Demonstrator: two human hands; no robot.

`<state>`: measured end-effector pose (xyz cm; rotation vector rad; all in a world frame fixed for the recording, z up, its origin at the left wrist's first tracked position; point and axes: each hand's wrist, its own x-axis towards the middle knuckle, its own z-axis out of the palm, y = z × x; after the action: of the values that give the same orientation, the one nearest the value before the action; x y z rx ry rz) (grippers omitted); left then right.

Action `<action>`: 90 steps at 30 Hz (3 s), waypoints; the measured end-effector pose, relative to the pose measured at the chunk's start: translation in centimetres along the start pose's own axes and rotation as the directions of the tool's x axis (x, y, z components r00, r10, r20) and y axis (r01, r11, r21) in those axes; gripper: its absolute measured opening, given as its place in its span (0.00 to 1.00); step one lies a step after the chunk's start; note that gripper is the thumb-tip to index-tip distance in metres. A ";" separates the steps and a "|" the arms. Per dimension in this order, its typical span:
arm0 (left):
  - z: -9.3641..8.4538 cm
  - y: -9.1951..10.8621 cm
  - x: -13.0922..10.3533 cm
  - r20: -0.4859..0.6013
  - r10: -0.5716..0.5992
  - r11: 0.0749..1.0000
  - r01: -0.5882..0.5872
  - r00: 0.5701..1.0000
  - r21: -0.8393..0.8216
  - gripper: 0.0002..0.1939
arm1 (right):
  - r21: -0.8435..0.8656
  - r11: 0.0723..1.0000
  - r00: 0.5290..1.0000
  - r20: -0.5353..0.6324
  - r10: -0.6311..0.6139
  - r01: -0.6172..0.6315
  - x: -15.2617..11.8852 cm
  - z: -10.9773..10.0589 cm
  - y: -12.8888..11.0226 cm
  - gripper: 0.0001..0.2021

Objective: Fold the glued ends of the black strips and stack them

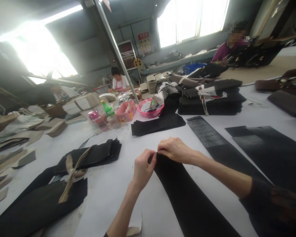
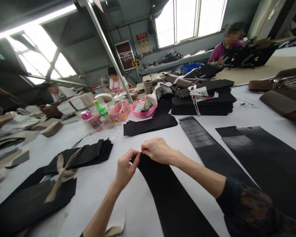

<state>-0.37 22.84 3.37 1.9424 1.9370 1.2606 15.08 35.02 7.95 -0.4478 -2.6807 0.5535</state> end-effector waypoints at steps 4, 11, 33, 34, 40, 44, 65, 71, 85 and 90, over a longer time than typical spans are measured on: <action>-2.0 1.3 -0.6 0.027 0.051 0.999 -0.051 0.998 0.017 0.06 | -0.046 0.997 0.997 -0.042 -0.071 0.069 -0.6 -1.1 -1.7 0.07; -4.5 1.5 -2.1 0.021 0.035 0.999 -0.035 0.999 0.026 0.06 | -0.048 0.993 0.991 -0.069 -0.115 0.112 -1.4 -2.0 -2.5 0.08; -4.6 4.0 -2.5 0.183 0.016 0.994 -0.035 0.983 0.102 0.18 | -0.222 0.947 0.972 0.037 -0.231 0.234 -2.3 -1.9 -5.5 0.09; -4.7 4.0 -2.6 0.187 0.012 0.994 -0.031 0.982 0.100 0.18 | -0.229 0.944 0.971 0.038 -0.234 0.237 -2.4 -2.0 -5.6 0.11; -6.4 3.4 -3.9 0.169 -0.060 0.996 0.047 0.984 0.076 0.19 | -0.321 0.935 0.988 0.007 -0.156 0.149 -2.8 -3.5 -2.9 0.14; -8.1 1.5 -5.8 0.103 -0.198 0.980 0.196 0.975 0.029 0.18 | -0.220 0.949 0.963 -0.199 0.182 -0.225 -4.3 -4.8 2.1 0.10; -7.0 2.6 -6.9 0.097 -0.257 0.961 0.265 0.962 -0.079 0.17 | 0.790 0.598 0.970 -0.018 0.243 -0.135 0.0 4.5 -6.5 0.14; -7.8 2.1 -8.4 0.115 -0.266 0.955 0.277 0.957 -0.104 0.17 | 0.798 0.579 0.946 -0.035 0.324 -0.168 0.0 3.5 -5.6 0.14; -8.3 1.7 -9.7 0.274 -0.320 0.882 0.391 0.907 -0.262 0.17 | 0.881 0.405 0.935 0.104 0.339 -0.245 0.2 5.3 -5.1 0.16; -8.4 1.7 -10.0 0.337 -0.352 0.802 0.467 0.874 -0.373 0.18 | 0.906 0.337 0.921 0.123 0.368 -0.256 0.3 5.4 -5.0 0.17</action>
<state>-2.50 10.04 5.27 1.2888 1.6367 1.1346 11.43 29.06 5.57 -0.6057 -1.7153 1.9166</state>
